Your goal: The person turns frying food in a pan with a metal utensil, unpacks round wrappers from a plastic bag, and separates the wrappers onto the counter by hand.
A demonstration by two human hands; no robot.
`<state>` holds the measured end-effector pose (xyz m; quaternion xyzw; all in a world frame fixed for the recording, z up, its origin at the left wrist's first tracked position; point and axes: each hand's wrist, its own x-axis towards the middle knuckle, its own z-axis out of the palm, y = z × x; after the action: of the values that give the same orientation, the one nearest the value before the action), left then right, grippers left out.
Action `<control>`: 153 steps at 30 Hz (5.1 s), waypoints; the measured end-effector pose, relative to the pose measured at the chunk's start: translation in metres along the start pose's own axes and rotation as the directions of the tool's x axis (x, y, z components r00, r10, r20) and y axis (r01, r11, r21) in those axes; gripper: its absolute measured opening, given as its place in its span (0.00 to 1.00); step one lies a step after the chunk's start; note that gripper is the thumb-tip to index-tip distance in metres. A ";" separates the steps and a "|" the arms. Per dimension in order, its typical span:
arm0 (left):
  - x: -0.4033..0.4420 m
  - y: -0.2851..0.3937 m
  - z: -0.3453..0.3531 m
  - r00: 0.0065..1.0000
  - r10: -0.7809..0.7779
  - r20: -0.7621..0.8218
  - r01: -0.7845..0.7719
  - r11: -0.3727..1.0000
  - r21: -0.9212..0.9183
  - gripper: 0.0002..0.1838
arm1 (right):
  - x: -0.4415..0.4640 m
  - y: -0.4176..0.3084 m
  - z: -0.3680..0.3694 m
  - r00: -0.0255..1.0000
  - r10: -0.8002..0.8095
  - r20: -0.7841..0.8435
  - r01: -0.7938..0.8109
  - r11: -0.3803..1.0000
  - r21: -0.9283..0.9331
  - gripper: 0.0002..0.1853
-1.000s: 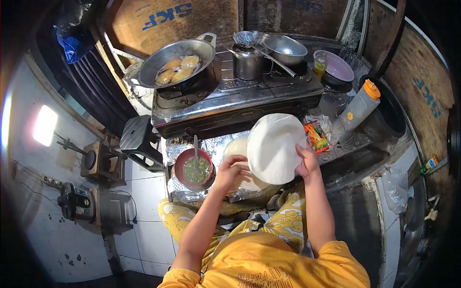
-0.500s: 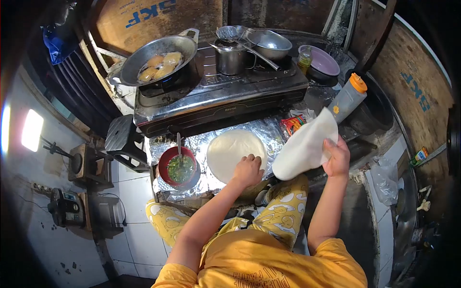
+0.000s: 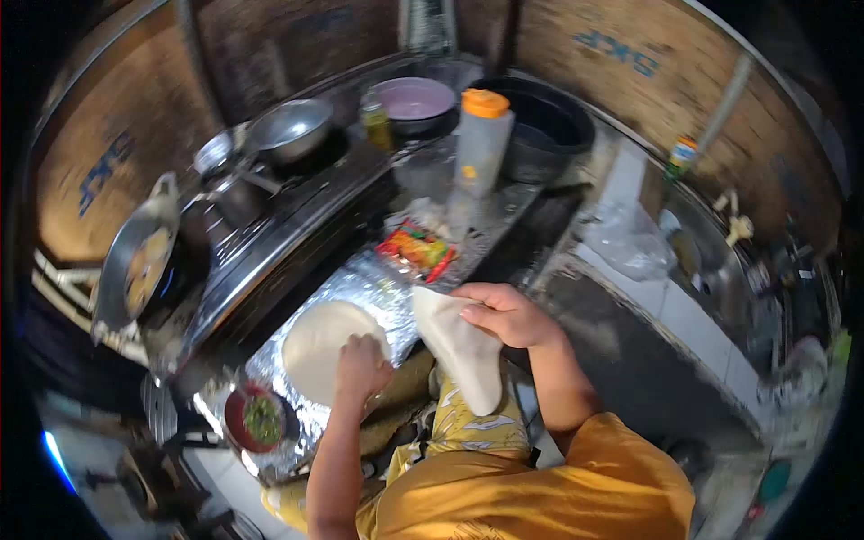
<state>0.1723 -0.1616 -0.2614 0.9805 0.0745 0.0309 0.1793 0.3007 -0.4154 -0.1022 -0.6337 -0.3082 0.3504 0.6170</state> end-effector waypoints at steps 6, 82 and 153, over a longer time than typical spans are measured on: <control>0.000 0.008 -0.002 0.996 -0.083 -0.022 0.082 0.996 -0.046 0.17 | -0.019 -0.032 -0.022 0.949 -0.235 -0.209 0.242 0.970 0.012 0.18; -0.033 0.014 -0.050 0.915 0.027 -0.402 -0.050 0.998 -0.046 0.15 | 0.063 0.174 0.106 0.928 0.346 -0.142 -0.367 0.915 -0.168 0.19; 0.316 0.126 -0.029 0.961 -0.055 0.271 -0.031 0.953 0.301 0.34 | 0.001 -0.016 -0.127 0.610 -0.690 -0.390 0.141 0.578 -0.804 0.07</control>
<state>0.4990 -0.2188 -0.1787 0.9905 0.0586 -0.1192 0.0358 0.4070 -0.4854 -0.0874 -0.7973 -0.3238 -0.2193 0.4598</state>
